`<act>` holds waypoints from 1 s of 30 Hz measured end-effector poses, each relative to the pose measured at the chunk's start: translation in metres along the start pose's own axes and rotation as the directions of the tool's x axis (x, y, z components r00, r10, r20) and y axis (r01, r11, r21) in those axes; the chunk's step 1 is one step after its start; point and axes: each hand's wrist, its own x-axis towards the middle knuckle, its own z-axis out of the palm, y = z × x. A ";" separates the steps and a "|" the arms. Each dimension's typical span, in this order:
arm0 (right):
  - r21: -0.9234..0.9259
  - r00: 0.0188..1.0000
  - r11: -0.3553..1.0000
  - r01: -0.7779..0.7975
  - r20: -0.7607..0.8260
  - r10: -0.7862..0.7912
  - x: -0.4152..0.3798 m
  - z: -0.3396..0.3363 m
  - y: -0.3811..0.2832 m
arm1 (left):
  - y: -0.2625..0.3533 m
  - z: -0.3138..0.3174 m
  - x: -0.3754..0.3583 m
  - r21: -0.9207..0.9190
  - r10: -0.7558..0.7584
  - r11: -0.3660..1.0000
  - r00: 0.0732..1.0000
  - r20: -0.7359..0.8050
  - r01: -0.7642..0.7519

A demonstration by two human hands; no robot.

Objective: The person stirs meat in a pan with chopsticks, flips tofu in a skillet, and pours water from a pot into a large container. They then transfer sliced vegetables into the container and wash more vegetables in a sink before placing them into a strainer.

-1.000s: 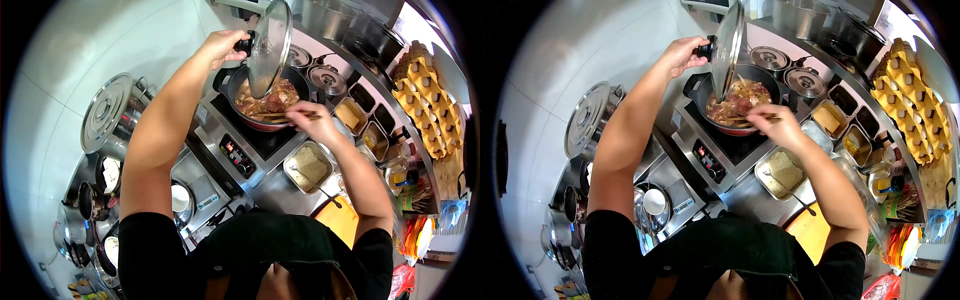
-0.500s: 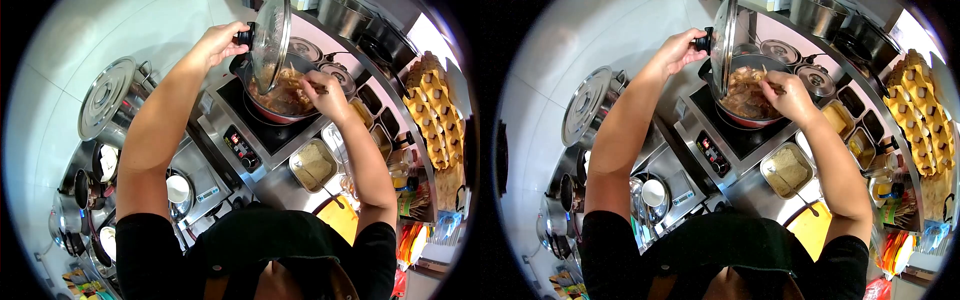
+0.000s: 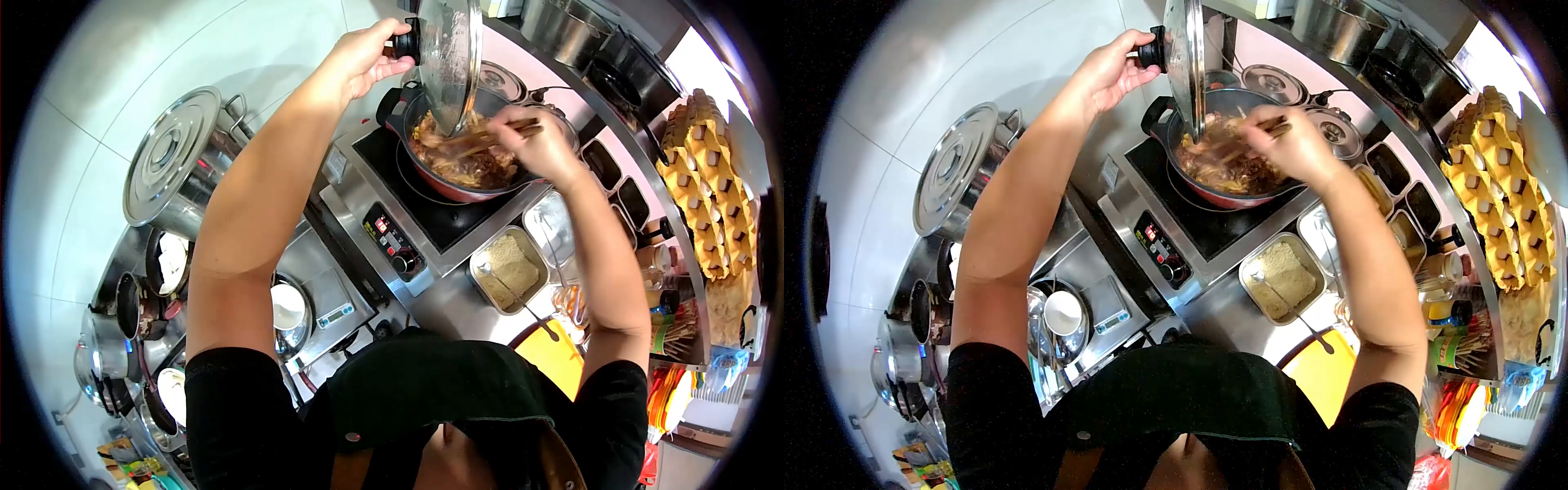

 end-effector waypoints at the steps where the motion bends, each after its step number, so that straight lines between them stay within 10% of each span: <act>1: 0.122 0.999 0.992 0.035 -0.017 -0.033 0.000 0.010 0.002 | 0.001 0.002 0.000 -0.007 0.004 1.000 1.000 -0.010 -0.004; 2: -0.092 0.955 0.950 0.298 0.013 -0.298 0.003 0.021 0.010 | 0.001 0.003 0.000 -0.012 0.007 1.000 1.000 -0.019 -0.007; 3: -0.064 0.995 0.996 0.054 0.081 -0.049 -0.001 0.027 0.016 | 0.001 0.004 0.000 -0.010 0.005 1.000 1.000 -0.016 -0.005; 7: -0.519 0.956 0.833 0.194 -0.091 -0.280 -0.009 0.001 0.013 | 0.000 0.005 -0.006 -0.027 0.017 0.999 1.000 -0.019 -0.017; 15: -0.176 0.883 0.957 -0.230 -0.452 0.129 -0.018 -0.020 0.066 | -0.005 0.004 -0.002 -0.014 0.008 1.000 0.999 0.052 -0.007; 18: 0.176 0.756 0.975 -0.134 -0.618 0.216 -0.007 -0.017 0.078 | -0.007 0.011 -0.003 -0.061 -0.001 0.998 1.000 0.031 0.003; 19: 0.434 0.715 0.898 -0.075 -0.604 0.352 -0.006 -0.014 0.072 | -0.008 0.012 -0.002 -0.059 -0.005 0.998 0.999 0.033 0.007; 27: 0.205 0.977 0.973 -0.107 -0.158 0.141 -0.023 -0.005 0.050 | -0.004 0.024 -0.010 -0.083 -0.004 0.997 1.000 0.007 0.004; 30: -0.238 0.995 0.971 -0.004 -0.102 -0.021 -0.019 -0.041 0.055 | -0.003 0.020 -0.010 -0.145 0.011 0.989 0.997 0.073 -0.001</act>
